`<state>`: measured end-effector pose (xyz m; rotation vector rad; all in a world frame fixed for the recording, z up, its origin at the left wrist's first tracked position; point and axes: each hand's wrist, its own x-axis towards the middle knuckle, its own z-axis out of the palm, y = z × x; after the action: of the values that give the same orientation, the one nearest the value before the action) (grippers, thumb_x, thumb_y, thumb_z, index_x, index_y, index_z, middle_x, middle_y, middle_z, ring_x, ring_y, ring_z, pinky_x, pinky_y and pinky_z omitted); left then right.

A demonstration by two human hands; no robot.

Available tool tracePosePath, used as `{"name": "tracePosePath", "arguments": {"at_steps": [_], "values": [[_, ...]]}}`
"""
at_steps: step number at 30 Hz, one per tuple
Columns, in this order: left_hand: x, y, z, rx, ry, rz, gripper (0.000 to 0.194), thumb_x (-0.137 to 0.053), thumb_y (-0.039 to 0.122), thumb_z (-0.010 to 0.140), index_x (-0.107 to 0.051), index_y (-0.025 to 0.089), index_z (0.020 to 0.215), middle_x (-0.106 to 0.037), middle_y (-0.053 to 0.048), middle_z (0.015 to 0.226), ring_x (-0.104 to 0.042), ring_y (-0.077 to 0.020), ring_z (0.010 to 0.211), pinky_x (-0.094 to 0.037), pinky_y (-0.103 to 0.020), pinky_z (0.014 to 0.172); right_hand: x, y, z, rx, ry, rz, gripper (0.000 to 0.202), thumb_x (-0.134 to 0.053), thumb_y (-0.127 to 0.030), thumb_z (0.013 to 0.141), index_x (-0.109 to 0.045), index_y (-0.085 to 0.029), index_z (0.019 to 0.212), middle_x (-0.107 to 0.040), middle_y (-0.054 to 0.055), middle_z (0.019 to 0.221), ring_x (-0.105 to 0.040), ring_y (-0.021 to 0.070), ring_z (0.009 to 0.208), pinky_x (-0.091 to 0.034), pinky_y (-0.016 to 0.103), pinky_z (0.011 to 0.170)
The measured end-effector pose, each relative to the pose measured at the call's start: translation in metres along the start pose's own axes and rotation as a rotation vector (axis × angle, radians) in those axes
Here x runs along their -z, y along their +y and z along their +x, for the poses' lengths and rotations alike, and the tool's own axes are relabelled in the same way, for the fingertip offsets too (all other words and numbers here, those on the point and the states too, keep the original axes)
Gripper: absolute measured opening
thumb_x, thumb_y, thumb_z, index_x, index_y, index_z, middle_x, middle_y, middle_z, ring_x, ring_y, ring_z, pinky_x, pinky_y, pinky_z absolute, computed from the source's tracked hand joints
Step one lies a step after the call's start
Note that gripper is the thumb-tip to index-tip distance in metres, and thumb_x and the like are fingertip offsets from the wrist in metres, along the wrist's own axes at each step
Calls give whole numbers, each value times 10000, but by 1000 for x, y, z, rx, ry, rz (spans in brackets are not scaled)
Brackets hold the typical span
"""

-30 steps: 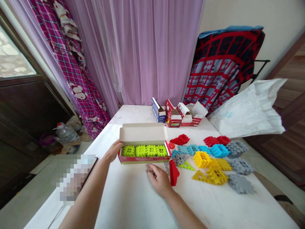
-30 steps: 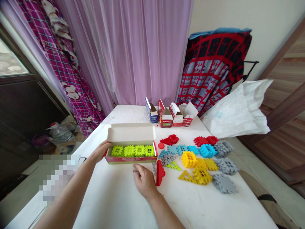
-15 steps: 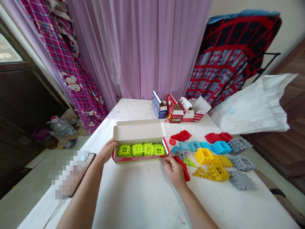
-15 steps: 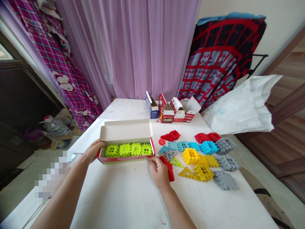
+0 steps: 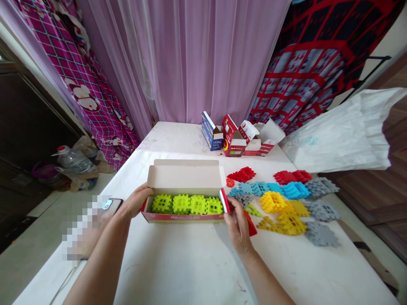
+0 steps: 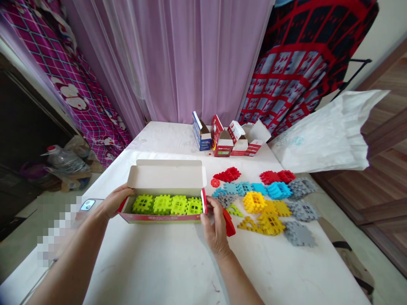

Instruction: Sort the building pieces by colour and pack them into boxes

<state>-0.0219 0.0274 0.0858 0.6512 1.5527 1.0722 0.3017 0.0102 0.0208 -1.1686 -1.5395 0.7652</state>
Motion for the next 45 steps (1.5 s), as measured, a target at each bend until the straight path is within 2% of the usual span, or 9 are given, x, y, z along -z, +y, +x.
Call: {"name": "tracePosePath", "arguments": {"at_steps": [4, 7, 9, 16, 24, 32, 39, 42, 45], "values": [[-3, 4, -5, 30, -37, -1, 378, -604, 228, 513, -598, 175, 888, -644, 36, 580, -641, -209, 531, -512, -297, 493, -1, 0, -2, 58, -158, 66, 771, -511, -613, 844, -293, -230, 1477, -404, 116, 1478, -384, 316, 1350, -358, 469, 1098], [-7, 11, -7, 73, -13, 9, 363, -597, 217, 497, -585, 182, 858, -621, 40, 541, -638, -217, 521, -502, -293, 467, -4, 1, 2, 3, -256, 176, 970, -522, -720, 779, -166, -214, 1526, -424, 139, 1465, -431, 323, 1321, -425, 447, 1049], [-10, 16, -7, 98, 13, 19, 354, -589, 205, 488, -576, 190, 841, -615, 43, 526, -631, -216, 499, -497, -293, 447, -6, 2, 6, -46, -257, 183, 1013, -541, -725, 763, -136, -203, 1532, -447, 149, 1447, -459, 319, 1300, -433, 436, 1041], [-15, 25, -8, 156, 22, 27, 348, -572, 186, 493, -548, 203, 840, -655, 30, 572, -643, -228, 492, -509, -312, 449, -13, 0, 21, -70, -142, 41, 859, -556, -630, 811, -273, -195, 1495, -489, 132, 1417, -407, 291, 1345, -348, 431, 1109], [-16, 31, -7, 191, -1, 0, 284, -579, 168, 490, -548, 211, 770, -686, 11, 618, -657, -237, 520, -526, -333, 488, -19, -16, 48, -171, -164, 8, 706, -553, -569, 835, -377, -251, 1440, -624, 89, 1272, -585, 272, 1172, -481, 407, 990], [-8, 2, -18, 16, -2, -27, 333, -625, 232, 509, -618, 182, 838, -688, 19, 617, -673, -229, 581, -527, -312, 534, -8, -9, 22, -126, -230, 160, 889, -603, -585, 796, -223, -218, 1511, -548, 110, 1365, -536, 269, 1233, -438, 407, 1045], [-9, -15, -26, -26, 36, -93, 374, -671, 267, 515, -653, 176, 878, -685, 10, 596, -678, -234, 611, -509, -296, 531, -6, -1, 9, -147, -263, 259, 983, -644, -581, 769, -125, -249, 1534, -411, 114, 1482, -442, 290, 1321, -416, 429, 1064], [-12, -23, -26, -62, 55, -152, 421, -698, 305, 517, -652, 179, 916, -695, 9, 619, -688, -242, 658, -526, -311, 575, -3, 8, 0, -114, -275, 253, 964, -621, -601, 777, -139, -247, 1534, -361, 112, 1514, -399, 303, 1351, -408, 433, 1073], [-15, -27, -25, -128, 33, -196, 497, -736, 357, 535, -646, 183, 992, -727, -11, 712, -701, -263, 764, -543, -331, 655, 3, 14, -1, -86, -233, 138, 829, -514, -618, 838, -225, -244, 1518, -348, 87, 1525, -308, 288, 1403, -322, 435, 1133]]}}
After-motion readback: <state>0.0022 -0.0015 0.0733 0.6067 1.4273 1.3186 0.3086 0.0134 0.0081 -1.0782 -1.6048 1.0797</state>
